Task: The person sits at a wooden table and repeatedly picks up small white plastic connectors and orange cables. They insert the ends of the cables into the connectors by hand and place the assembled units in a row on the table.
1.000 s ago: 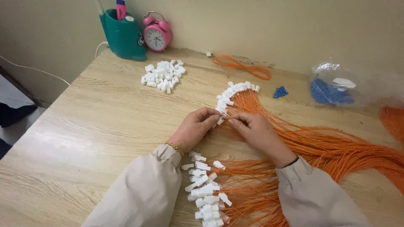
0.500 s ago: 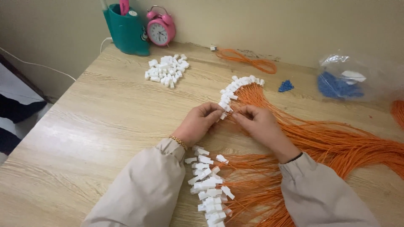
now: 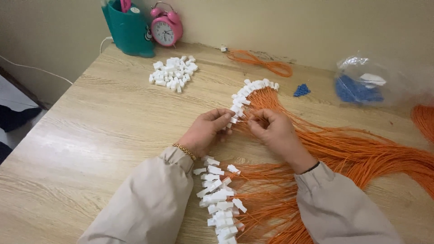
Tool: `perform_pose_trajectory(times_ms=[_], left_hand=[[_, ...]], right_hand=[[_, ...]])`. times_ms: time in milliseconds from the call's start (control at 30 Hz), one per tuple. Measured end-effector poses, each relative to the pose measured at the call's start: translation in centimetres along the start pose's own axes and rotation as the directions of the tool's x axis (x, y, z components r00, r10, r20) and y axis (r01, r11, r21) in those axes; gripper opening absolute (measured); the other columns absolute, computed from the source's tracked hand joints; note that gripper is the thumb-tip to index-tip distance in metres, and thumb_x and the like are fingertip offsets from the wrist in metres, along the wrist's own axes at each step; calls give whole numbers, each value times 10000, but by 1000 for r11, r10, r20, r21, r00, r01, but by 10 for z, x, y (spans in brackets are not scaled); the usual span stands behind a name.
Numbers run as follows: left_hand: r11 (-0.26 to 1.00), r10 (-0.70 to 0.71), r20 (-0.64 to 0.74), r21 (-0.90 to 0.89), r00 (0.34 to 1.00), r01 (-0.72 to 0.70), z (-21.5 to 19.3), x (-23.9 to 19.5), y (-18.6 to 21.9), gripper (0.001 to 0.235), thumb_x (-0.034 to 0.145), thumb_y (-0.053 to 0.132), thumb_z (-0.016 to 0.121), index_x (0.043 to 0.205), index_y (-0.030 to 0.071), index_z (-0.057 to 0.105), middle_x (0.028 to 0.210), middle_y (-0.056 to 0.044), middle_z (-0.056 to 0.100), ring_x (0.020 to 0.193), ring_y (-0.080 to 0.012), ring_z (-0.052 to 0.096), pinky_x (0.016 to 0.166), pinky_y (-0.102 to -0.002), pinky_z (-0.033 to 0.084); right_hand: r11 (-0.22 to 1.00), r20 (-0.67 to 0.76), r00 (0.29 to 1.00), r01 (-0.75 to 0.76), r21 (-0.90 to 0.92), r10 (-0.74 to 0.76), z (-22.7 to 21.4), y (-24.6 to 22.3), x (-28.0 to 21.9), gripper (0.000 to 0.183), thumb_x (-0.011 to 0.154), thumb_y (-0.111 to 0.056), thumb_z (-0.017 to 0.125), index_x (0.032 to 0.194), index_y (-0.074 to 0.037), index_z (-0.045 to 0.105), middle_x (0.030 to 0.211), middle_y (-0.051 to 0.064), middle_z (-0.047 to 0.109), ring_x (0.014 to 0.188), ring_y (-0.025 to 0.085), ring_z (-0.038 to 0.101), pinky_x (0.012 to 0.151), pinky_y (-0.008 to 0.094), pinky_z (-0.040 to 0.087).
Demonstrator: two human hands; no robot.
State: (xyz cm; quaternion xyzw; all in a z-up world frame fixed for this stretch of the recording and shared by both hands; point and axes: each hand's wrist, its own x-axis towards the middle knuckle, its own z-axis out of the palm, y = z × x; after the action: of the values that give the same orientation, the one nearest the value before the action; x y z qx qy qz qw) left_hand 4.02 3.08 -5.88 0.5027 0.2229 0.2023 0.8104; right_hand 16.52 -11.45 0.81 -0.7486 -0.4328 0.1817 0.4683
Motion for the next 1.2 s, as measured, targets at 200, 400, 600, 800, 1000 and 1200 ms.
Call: perform_pose_trajectory(times_ms=[200,400,600,800,1000,1200], left_hand=[[998,-31,0,-50,1000,31,-2,1,1,263,933,223,629,1158,89,603,861,-55,648,714,-147,672,493,-212,509],[996,-67,-8,-53,998,66,-3,-2,5,264,936,235,622,1156,91,601,866,-63,664,733,-148,677,506,-213,498],[996,-60,0,-63,998,60,-3,0,3,259,928,239,629,1140,93,597,867,-75,663,736,-145,658,498,-208,494],[997,-53,-13,-51,998,53,-1,-2,6,269,928,236,633,1144,79,598,863,-84,653,737,-161,653,507,-224,507],[998,-32,1,-61,999,32,-1,-3,7,271,923,230,647,1133,64,608,848,-97,652,714,-163,653,497,-225,507],[998,-14,-6,-65,1000,14,0,-2,3,290,903,267,686,1118,85,617,845,-55,657,722,-160,670,517,-223,530]], right_hand=[[996,-20,999,39,-77,-40,1,5,1,128,803,-139,744,912,-74,730,716,49,644,710,114,604,632,262,515],[997,-31,999,39,-71,-42,2,15,6,138,809,-146,757,910,-58,722,748,68,646,743,134,606,677,273,527],[994,-26,998,51,-97,-54,0,4,1,140,810,-149,755,920,-66,732,731,68,634,725,136,599,671,279,522],[992,-13,998,59,-110,-61,2,21,8,138,819,-175,759,910,-76,726,728,54,636,723,136,581,667,277,507],[991,-16,999,37,-125,-39,2,19,9,153,803,-233,775,894,-114,745,732,46,680,711,144,630,663,280,509],[995,-38,996,73,-68,-76,4,17,7,135,799,-151,736,902,-63,727,721,76,660,722,145,584,666,299,499]])
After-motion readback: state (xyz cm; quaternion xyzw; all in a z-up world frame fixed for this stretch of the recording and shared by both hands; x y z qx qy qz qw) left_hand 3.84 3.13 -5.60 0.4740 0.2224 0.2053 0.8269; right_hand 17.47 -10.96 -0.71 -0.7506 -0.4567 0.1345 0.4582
